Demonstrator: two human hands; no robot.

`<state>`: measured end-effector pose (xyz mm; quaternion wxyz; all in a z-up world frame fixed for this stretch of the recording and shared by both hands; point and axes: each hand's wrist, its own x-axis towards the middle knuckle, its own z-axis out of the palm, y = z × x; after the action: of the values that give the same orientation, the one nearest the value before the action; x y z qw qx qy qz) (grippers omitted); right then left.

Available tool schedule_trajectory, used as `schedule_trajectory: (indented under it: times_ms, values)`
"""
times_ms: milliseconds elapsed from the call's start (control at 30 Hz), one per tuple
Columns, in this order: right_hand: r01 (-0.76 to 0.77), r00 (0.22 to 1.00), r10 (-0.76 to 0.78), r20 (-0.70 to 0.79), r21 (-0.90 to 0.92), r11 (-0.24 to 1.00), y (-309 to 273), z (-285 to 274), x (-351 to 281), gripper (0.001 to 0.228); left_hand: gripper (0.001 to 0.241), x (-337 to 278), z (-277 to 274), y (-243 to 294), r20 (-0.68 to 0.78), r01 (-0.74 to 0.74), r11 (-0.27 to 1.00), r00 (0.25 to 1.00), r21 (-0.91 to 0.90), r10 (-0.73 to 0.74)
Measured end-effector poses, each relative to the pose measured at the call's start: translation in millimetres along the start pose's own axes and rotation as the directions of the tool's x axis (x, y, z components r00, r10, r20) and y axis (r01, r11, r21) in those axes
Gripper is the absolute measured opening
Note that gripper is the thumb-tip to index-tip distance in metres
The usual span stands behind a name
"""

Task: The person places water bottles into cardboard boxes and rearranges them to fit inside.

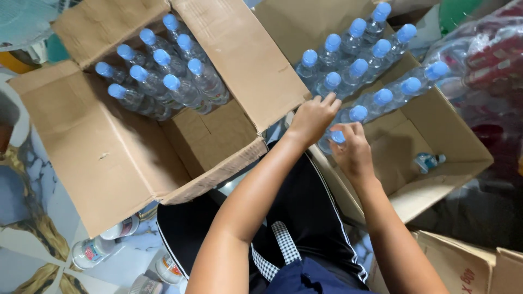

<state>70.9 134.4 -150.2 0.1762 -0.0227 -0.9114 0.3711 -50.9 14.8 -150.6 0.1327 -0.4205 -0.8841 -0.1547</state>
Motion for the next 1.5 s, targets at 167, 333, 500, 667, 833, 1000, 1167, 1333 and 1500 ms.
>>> schedule_trajectory:
  times_ms: [167, 333, 500, 667, 833, 1000, 1167, 1333, 1500]
  values:
    - [-0.056, 0.996, 0.054, 0.067, 0.022, 0.998, 11.7, -0.3, -8.3, 0.065, 0.057, -2.6, -11.2, -0.4, 0.011, 0.012, 0.999, 1.0, -0.049, -0.011]
    - [-0.083, 0.995, 0.081, 0.05, 0.042, 0.996, 7.6, -9.4, -11.2, 0.069, 0.055, -6.6, -23.2, 3.7, 0.028, 0.045, 0.992, 0.999, -0.114, -0.042]
    - [-0.039, 0.999, 0.039, -0.018, -0.026, 0.999, -11.3, -29.0, -8.0, 0.068, 0.045, -7.3, -61.1, -9.2, -0.128, 0.068, 0.978, 0.987, -0.196, -0.094]
    - [-0.056, 0.994, 0.054, -0.091, -0.015, 0.998, -32.4, -52.2, -0.3, 0.045, 0.044, -19.3, -105.1, -57.5, -0.203, 0.213, 0.963, 0.948, -0.164, -0.244]
    - [-0.02, 0.991, 0.009, -0.134, -0.077, 0.997, -42.0, -49.3, 17.3, 0.034, 0.044, -54.8, -149.5, -106.2, -0.25, 0.321, 0.936, 0.904, -0.142, -0.347]
    - [0.005, 0.989, 0.01, 0.149, -0.103, 0.995, -21.3, -15.6, 57.3, 0.044, 0.042, -87.5, -155.4, -109.7, -0.267, 0.471, 0.867, 0.825, -0.164, -0.499]
    - [-0.11, 0.88, 0.259, 0.397, -0.361, 0.926, -8.9, 22.3, 89.1, 0.051, 0.087, -79.4, -113.4, -49.5, -0.014, 0.427, 0.897, 0.902, -0.116, -0.432]
    - [0.003, 0.951, 0.116, 0.287, -0.385, 0.923, -6.9, 34.2, 85.5, 0.049, 0.1, -74.4, -58.4, -50.0, -0.106, 0.379, 0.924, 0.922, 0.044, -0.373]
    - [0.05, 0.968, 0.051, 0.247, -0.386, 0.921, -20.0, 35.9, 104.7, 0.047, 0.101, -86.0, -50.0, -61.7, -0.252, 0.416, 0.908, 0.875, -0.051, -0.414]
